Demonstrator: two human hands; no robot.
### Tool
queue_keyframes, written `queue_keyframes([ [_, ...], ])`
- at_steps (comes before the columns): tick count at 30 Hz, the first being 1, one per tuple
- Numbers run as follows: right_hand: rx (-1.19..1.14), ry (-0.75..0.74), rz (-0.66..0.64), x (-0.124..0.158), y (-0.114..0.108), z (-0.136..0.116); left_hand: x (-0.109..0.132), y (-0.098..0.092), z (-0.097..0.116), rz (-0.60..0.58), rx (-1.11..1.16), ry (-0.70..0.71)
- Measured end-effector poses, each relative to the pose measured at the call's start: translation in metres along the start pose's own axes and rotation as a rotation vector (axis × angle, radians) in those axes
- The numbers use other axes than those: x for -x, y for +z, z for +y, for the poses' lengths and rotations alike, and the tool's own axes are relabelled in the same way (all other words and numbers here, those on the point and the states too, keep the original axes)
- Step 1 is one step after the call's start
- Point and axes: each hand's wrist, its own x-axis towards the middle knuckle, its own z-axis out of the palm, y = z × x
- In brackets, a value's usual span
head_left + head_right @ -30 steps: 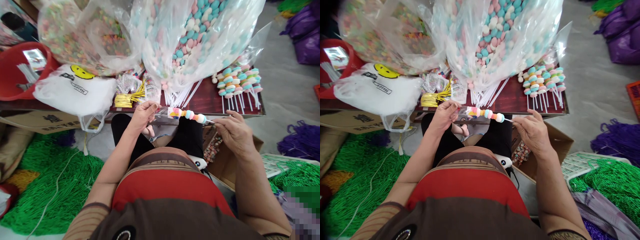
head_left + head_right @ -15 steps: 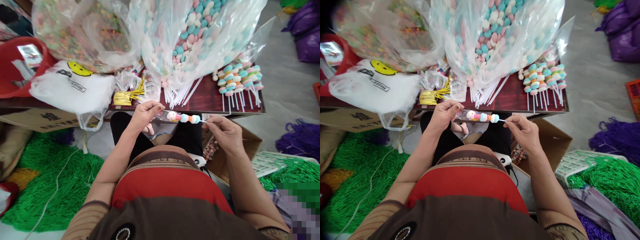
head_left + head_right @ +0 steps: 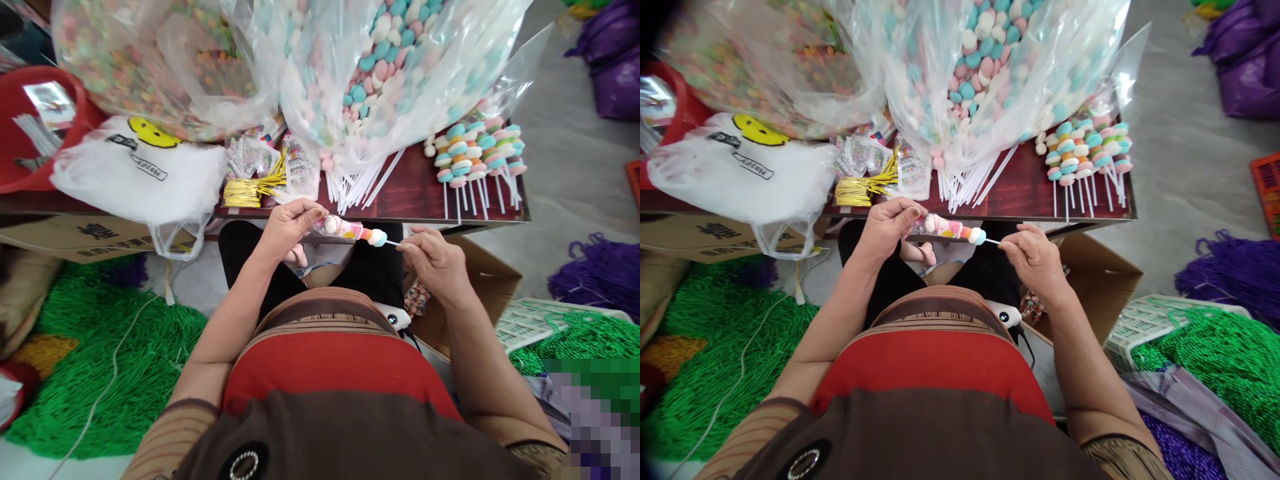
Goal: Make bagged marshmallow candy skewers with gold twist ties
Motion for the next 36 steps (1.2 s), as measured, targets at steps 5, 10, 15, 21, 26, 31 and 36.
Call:
queue_keyframes([
  [5, -0.114, 0.07, 0.034, 0.001, 0.006, -0.005, -0.001, 0.0, -0.002, -0.022, -0.029, -0.024],
  [10, -0.199, 0.142, 0.033, 0.002, 0.014, -0.009, 0.003, 0.002, 0.003, -0.056, 0.003, -0.055],
  [15, -0.344, 0.172, 0.077, 0.001, 0.026, -0.014, 0.011, 0.004, 0.021, -0.243, 0.213, 0.04],
  [21, -0.536, 0.156, 0.168, -0.002, 0.04, -0.021, 0.011, 0.012, 0.027, -0.289, 0.198, 0.041],
  [26, -0.423, 0.091, 0.154, 0.0, 0.046, -0.027, 0.009, 0.028, 0.019, -0.183, 0.146, 0.077],
  [31, -0.292, 0.0, 0.228, -0.002, 0.057, -0.033, 0.013, 0.039, 0.008, -0.115, 0.11, 0.072],
  [36, -0.375, -0.037, 0.194, -0.003, 0.067, -0.041, 0.013, 0.037, 0.015, 0.0, 0.08, 0.129],
])
